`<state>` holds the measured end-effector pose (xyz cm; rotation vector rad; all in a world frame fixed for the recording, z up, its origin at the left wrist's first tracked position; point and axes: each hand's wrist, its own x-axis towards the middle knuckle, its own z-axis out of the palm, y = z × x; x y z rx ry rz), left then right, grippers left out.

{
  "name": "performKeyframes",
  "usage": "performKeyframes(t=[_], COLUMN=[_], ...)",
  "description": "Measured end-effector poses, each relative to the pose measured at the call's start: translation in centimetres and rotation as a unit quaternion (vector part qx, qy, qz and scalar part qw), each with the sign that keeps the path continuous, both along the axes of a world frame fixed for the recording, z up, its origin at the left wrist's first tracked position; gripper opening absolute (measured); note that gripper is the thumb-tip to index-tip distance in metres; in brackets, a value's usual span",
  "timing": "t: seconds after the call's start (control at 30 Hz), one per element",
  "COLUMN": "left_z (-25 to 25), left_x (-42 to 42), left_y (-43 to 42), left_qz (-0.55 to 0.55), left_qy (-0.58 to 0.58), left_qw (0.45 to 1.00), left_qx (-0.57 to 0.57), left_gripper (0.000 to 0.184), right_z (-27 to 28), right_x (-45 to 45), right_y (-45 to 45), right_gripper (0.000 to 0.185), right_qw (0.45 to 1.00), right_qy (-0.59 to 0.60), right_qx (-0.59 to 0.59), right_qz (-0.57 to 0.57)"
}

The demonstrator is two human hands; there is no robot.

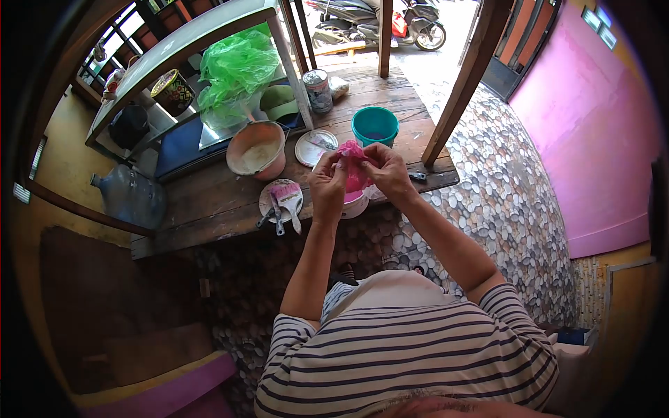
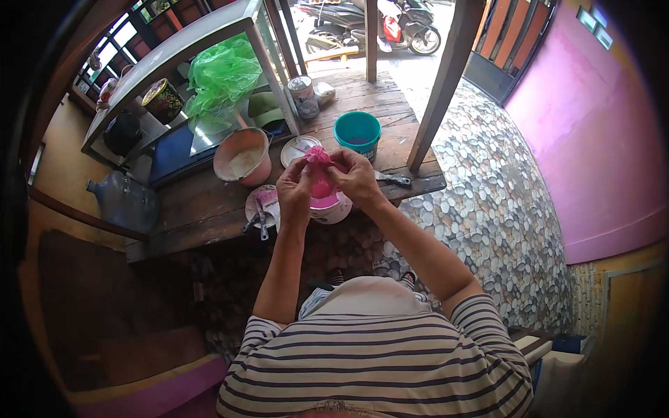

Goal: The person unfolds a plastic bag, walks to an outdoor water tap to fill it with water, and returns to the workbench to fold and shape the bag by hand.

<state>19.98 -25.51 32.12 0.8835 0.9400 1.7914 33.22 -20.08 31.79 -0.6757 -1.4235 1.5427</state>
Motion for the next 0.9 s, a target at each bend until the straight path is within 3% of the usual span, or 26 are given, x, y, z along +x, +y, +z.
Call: performKeyframes(t=[0.1,0.23,0.3,0.5,0.77,0.9], left_z=[-1.2,-1.0,-0.2,-2.6,-4.9,-4.2], left_x=[-1.6,-4.3,-5.0,-7.8,-8.4,-8.4], left_y=[0.5,0.2,-0.2,0.6,2.5,2.4], left_qz=[0.009,-0.014,-0.046,-0.058,-0.059,-0.095], left_qy=[0.033,0.046,-0.005,0.053,0.045,0.043], left_qw=[0.999,0.999,0.999,0.997,0.997,0.995], left_qx=[0.023,0.009,-0.001,-0.024,-0.03,-0.009], left_gripper=[0.019,0.022,0.025,0.024,0.019,0.034], right_z=[-0.2,0.3,-0.2,-1.8,-1.8,-2.0], right_x=[-1.4,-3.2,-4.3,-6.3,-5.9,-5.5], right_y=[-0.1,-0.6,-0.7,-0.5,0.7,1.8], right_gripper=[0.017,0.017,0.018,0.02,0.019,0.019], right_qw=[0.998,0.998,0.997,0.992,0.994,0.994], right_qy=[-0.03,-0.032,-0.035,0.016,0.029,0.052], right_qx=[0.034,-0.009,-0.008,-0.046,-0.054,-0.072], right_qz=[-0.038,-0.048,-0.067,-0.121,-0.089,-0.069])
